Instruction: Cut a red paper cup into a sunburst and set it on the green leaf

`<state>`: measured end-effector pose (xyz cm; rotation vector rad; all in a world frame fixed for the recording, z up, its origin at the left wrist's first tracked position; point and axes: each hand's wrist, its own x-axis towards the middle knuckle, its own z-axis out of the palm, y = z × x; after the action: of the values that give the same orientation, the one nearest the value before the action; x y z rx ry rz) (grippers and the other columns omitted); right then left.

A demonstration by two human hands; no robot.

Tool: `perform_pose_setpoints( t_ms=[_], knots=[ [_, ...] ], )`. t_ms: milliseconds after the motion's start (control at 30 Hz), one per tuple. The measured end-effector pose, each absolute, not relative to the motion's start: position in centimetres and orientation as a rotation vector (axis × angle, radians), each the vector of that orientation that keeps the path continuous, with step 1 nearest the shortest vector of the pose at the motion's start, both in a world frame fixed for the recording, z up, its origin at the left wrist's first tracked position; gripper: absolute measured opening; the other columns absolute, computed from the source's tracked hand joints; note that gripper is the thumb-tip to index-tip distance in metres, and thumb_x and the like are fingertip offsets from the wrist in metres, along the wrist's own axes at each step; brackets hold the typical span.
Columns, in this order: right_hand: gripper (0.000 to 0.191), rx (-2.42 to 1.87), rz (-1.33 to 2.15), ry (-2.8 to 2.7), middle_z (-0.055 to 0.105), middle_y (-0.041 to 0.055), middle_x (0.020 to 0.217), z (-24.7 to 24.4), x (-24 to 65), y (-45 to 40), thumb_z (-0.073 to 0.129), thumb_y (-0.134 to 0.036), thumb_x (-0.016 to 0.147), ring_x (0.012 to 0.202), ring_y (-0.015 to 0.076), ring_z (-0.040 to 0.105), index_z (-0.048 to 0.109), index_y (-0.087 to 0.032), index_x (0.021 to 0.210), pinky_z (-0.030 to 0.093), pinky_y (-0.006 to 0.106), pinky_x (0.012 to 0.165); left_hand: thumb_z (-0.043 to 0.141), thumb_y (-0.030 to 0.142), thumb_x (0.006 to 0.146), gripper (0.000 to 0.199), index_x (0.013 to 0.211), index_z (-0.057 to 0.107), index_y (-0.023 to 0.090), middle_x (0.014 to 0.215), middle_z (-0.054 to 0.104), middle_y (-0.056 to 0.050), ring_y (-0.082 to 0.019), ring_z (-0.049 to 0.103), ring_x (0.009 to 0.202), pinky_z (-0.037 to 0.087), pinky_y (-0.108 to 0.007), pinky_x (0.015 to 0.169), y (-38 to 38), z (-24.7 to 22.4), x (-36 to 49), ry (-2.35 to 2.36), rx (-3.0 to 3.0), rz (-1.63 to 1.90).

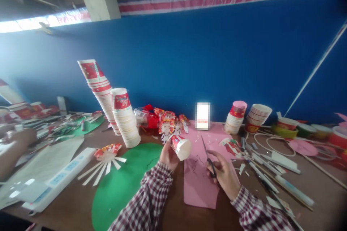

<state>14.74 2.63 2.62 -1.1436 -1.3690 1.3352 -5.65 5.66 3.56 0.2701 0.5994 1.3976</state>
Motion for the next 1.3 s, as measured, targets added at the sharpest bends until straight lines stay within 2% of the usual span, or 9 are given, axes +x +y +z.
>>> perform_pose_setpoints(
  t_ms=[133, 300, 400, 533, 700, 800, 933, 1100, 1300],
  knots=[
    [0.050, -1.144, 1.203, -1.503, 0.052, -0.0036, 0.058, 2.7, 14.8, 2.3, 0.058, -0.045, 0.074, 0.042, 0.0079, 0.042, 0.051, -0.018, 0.115, 0.036, 0.018, 0.035, 0.052, 0.036, 0.080, 0.030, 0.099, 0.059, 0.013, 0.082, 0.068, -0.007, -0.019, 0.064, 0.076, 0.050, -0.034, 0.074, 5.5, 3.6, -5.1, 0.619, 0.265, 1.379],
    [0.045, -1.167, 1.066, -1.532, 0.061, 0.0024, 0.069, 2.9, 15.2, 2.8, 0.061, -0.042, 0.072, 0.060, 0.0152, 0.055, 0.059, -0.014, 0.107, 0.048, 0.025, 0.053, 0.048, 0.033, 0.083, 0.029, 0.099, 0.059, 0.012, 0.085, 0.068, -0.007, -0.019, 0.064, 0.080, 0.049, -0.035, 0.080, 5.4, 4.0, -4.5, 0.603, 0.286, 1.431],
    [0.043, -1.121, 1.100, -1.509, 0.063, 0.0042, 0.074, 2.6, 15.2, 3.1, 0.064, -0.039, 0.070, 0.069, 0.0181, 0.058, 0.058, -0.013, 0.104, 0.050, 0.028, 0.062, 0.050, 0.034, 0.082, 0.028, 0.100, 0.059, 0.014, 0.086, 0.068, -0.006, -0.019, 0.064, 0.082, 0.049, -0.034, 0.080, 5.9, 4.0, -4.3, 0.613, 0.310, 1.452],
    [0.044, -0.990, 1.176, -1.516, 0.063, 0.0052, 0.086, 2.3, 15.1, 3.2, 0.062, -0.037, 0.074, 0.080, 0.0178, 0.059, 0.054, -0.014, 0.111, 0.050, 0.028, 0.072, 0.053, 0.035, 0.080, 0.031, 0.103, 0.059, 0.015, 0.092, 0.068, -0.007, -0.019, 0.063, 0.084, 0.050, -0.031, 0.078, 7.0, 3.8, -3.9, 0.610, 0.356, 1.436],
    [0.046, -0.989, 1.179, -1.522, 0.062, 0.0054, 0.086, 2.6, 15.1, 2.9, 0.063, -0.037, 0.073, 0.078, 0.0178, 0.059, 0.053, -0.014, 0.112, 0.051, 0.028, 0.070, 0.053, 0.037, 0.080, 0.034, 0.104, 0.058, 0.012, 0.085, 0.068, -0.008, -0.019, 0.064, 0.074, 0.051, -0.029, 0.067, 7.8, 3.7, -3.4, 0.693, 0.283, 1.433],
    [0.054, -1.000, 1.183, -1.497, 0.061, 0.0076, 0.095, 2.6, 15.3, 2.9, 0.065, -0.037, 0.071, 0.086, 0.0199, 0.058, 0.050, -0.014, 0.117, 0.053, 0.029, 0.072, 0.048, 0.038, 0.083, 0.035, 0.101, 0.059, 0.011, 0.081, 0.069, -0.008, -0.019, 0.065, 0.070, 0.051, -0.028, 0.062, 7.5, 3.9, -3.8, 0.696, 0.287, 1.373],
    [0.056, -1.027, 1.176, -1.493, 0.059, 0.0087, 0.099, 2.7, 15.4, 3.0, 0.068, -0.034, 0.069, 0.085, 0.0200, 0.060, 0.050, -0.015, 0.118, 0.054, 0.031, 0.074, 0.042, 0.034, 0.087, 0.029, 0.098, 0.059, 0.013, 0.077, 0.069, -0.006, -0.018, 0.065, 0.069, 0.051, -0.029, 0.064, 7.1, 4.2, -4.6, 0.640, 0.256, 1.388],
    [0.052, -1.008, 1.197, -1.487, 0.060, 0.0067, 0.097, 3.3, 15.4, 2.7, 0.067, -0.029, 0.071, 0.089, 0.0194, 0.058, 0.050, -0.018, 0.118, 0.052, 0.031, 0.079, 0.044, 0.035, 0.085, 0.029, 0.099, 0.059, 0.015, 0.080, 0.069, -0.006, -0.021, 0.065, 0.074, 0.051, -0.033, 0.068, 6.9, 4.1, -4.8, 0.597, 0.232, 1.374],
    [0.051, -1.068, 1.162, -1.495, 0.060, 0.0061, 0.089, 3.9, 15.0, 2.3, 0.064, -0.032, 0.072, 0.076, 0.0168, 0.061, 0.043, -0.017, 0.116, 0.052, 0.029, 0.067, 0.045, 0.029, 0.083, 0.025, 0.093, 0.062, 0.014, 0.078, 0.069, -0.008, -0.022, 0.065, 0.074, 0.051, -0.035, 0.068, 6.9, 4.0, -4.5, 0.590, 0.216, 1.395]
  ],
)
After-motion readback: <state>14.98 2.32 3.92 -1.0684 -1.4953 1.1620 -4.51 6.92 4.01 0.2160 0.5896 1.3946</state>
